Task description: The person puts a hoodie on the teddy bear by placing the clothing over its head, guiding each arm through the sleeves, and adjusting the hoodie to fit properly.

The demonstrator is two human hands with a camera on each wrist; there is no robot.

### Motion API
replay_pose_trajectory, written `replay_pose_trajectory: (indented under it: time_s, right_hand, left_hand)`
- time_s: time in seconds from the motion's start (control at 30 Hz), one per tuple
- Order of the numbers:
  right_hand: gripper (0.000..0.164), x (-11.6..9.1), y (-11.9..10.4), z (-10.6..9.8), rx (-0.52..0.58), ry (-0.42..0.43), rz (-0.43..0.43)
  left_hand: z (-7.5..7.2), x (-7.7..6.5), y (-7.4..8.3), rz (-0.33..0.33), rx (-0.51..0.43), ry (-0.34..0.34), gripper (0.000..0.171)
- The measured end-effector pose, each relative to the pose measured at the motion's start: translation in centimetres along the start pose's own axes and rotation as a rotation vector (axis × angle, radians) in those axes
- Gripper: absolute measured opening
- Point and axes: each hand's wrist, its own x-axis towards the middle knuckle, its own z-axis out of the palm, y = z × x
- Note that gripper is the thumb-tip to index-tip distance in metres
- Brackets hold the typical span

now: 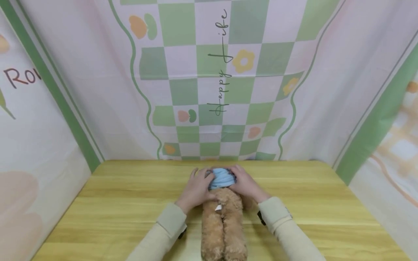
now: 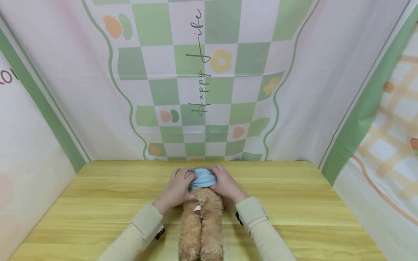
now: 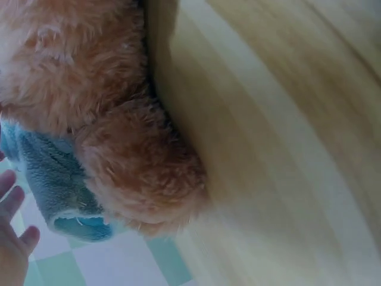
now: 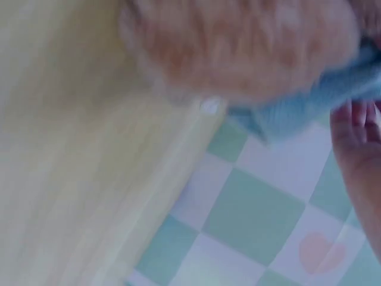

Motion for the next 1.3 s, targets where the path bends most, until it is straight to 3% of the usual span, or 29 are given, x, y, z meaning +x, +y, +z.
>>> replay_pose_trajectory:
  time_s: [0.1,0.2,0.3,0.53,0.73,0.97,1.13,1.3]
  right_hand:
    - [0.047,0.0,0.6,-0.8,0.048,-0.078,-0.027]
    - [0.043,0.0,1.0,-0.8,0.025,-0.081,-0.074]
    - [0.039,0.0,1.2,-0.4,-0.014,-0.027,-0.137]
    - [0.03,-0.1,1.0,0.5,-0.134,0.121,-0.243]
    - [0.027,-0.5,0.1,1.0,-0.192,0.18,-0.183]
    - [0.03,-1.3,-0.2,1.1,-0.196,0.171,-0.177]
    - [0.025,-2.3,0.3,0.1,-0.088,0.091,-0.191]
    - [0.013,-1.7,0.1,-0.6,0.026,0.083,-0.147]
  left_hand:
    - [0.1,0.0,-0.1,0.0,-0.038,-0.006,0.066]
    - [0.2,-0.2,-0.2,0.001,-0.06,-0.029,0.068]
    - [0.3,-0.3,-0.2,0.009,-0.046,-0.026,0.07]
    - [0.2,-0.4,0.0,0.03,0.029,0.056,0.071]
    - [0.0,-0.6,0.3,0.017,0.093,0.078,0.079]
    - [0.2,-0.6,0.8,-0.01,0.157,0.123,0.064]
    - [0.2,-1.0,1.9,-0.04,0.165,0.183,0.052]
    - [0.3,-1.5,2.6,-0.052,0.174,0.216,0.059]
